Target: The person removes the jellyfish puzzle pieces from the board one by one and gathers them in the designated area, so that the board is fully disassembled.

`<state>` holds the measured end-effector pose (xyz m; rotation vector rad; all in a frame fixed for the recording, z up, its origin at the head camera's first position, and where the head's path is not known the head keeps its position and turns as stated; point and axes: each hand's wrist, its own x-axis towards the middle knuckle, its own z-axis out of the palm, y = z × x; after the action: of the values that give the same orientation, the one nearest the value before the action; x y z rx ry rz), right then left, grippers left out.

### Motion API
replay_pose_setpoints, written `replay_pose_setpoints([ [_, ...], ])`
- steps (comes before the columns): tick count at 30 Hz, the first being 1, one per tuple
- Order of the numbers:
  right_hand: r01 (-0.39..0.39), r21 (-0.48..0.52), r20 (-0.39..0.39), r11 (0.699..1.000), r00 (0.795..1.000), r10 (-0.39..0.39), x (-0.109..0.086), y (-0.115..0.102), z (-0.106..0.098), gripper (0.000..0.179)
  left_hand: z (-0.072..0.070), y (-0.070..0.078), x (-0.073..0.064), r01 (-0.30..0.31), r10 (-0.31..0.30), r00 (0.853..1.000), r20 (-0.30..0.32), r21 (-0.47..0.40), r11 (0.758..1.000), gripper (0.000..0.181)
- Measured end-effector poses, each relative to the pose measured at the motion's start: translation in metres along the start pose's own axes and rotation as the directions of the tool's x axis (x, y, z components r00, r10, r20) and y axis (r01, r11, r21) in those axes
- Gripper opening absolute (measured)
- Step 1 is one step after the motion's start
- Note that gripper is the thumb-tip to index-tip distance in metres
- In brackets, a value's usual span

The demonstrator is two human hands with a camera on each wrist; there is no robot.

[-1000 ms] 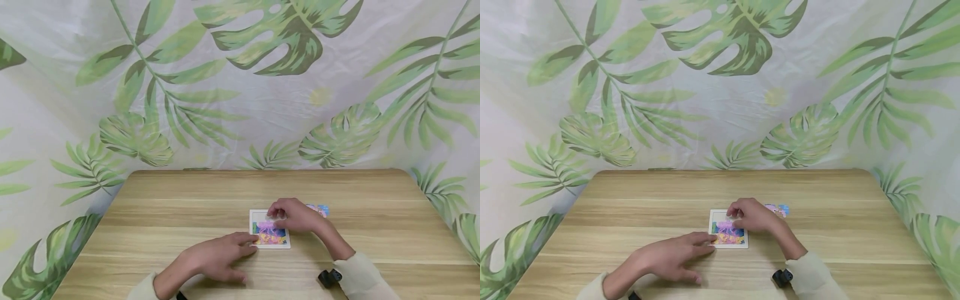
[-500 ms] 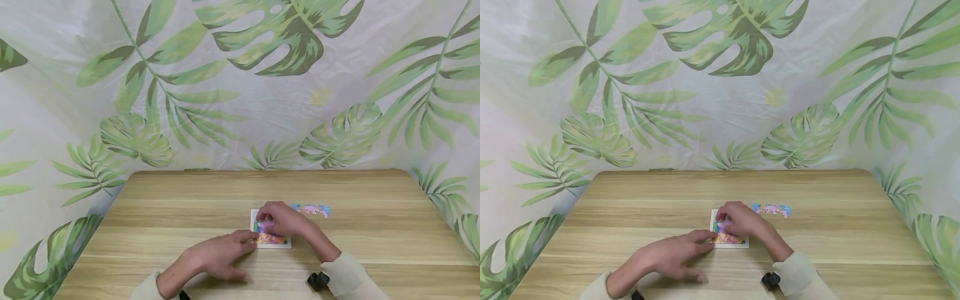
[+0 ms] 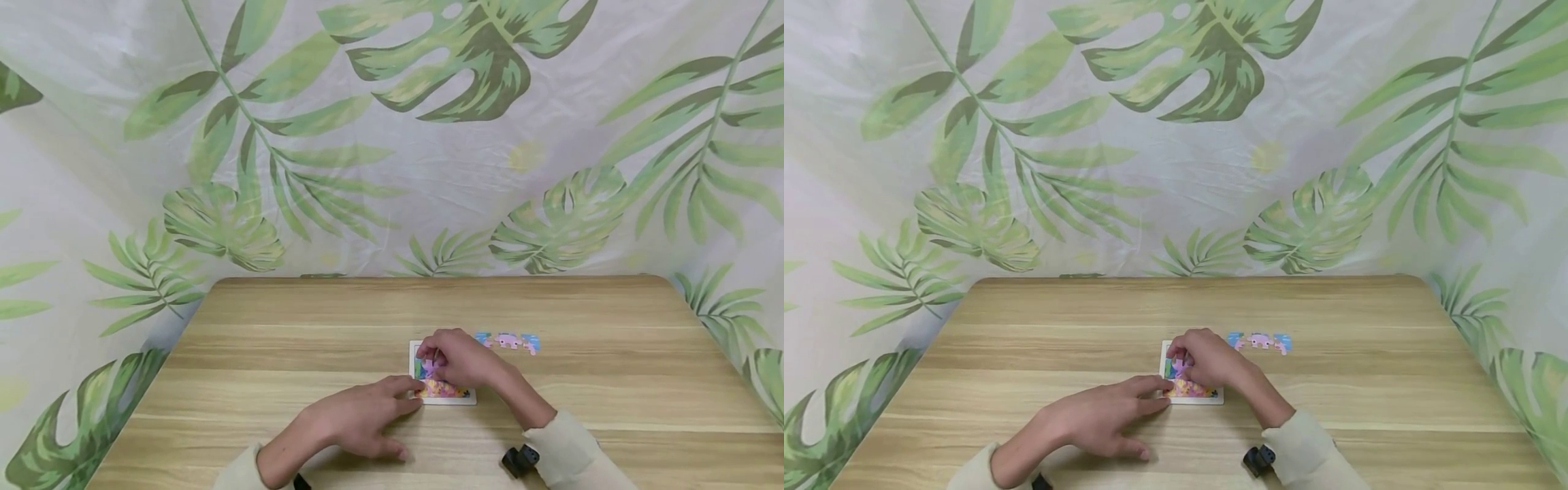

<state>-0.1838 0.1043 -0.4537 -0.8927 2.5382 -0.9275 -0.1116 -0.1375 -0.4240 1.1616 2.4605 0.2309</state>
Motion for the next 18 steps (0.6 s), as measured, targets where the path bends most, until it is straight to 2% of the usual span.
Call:
replay_pose_setpoints([
  [8, 0.019, 0.027, 0.003, 0.999, 1.0, -0.019, -0.0006, 0.0025, -0.0003, 0.031, -0.0029, 0.0, -0.0012, 0.008, -0.008, 1.0, 0.02, -0.028, 1.0, 0.073],
  [18, 0.067, 0.086, 0.01, 0.994, 0.998, -0.068, -0.001, 0.0087, -0.0004, 0.016, -0.0012, -0.0021, -0.001, 0.002, -0.001, 1.0, 0.029, -0.043, 0.999, 0.073],
])
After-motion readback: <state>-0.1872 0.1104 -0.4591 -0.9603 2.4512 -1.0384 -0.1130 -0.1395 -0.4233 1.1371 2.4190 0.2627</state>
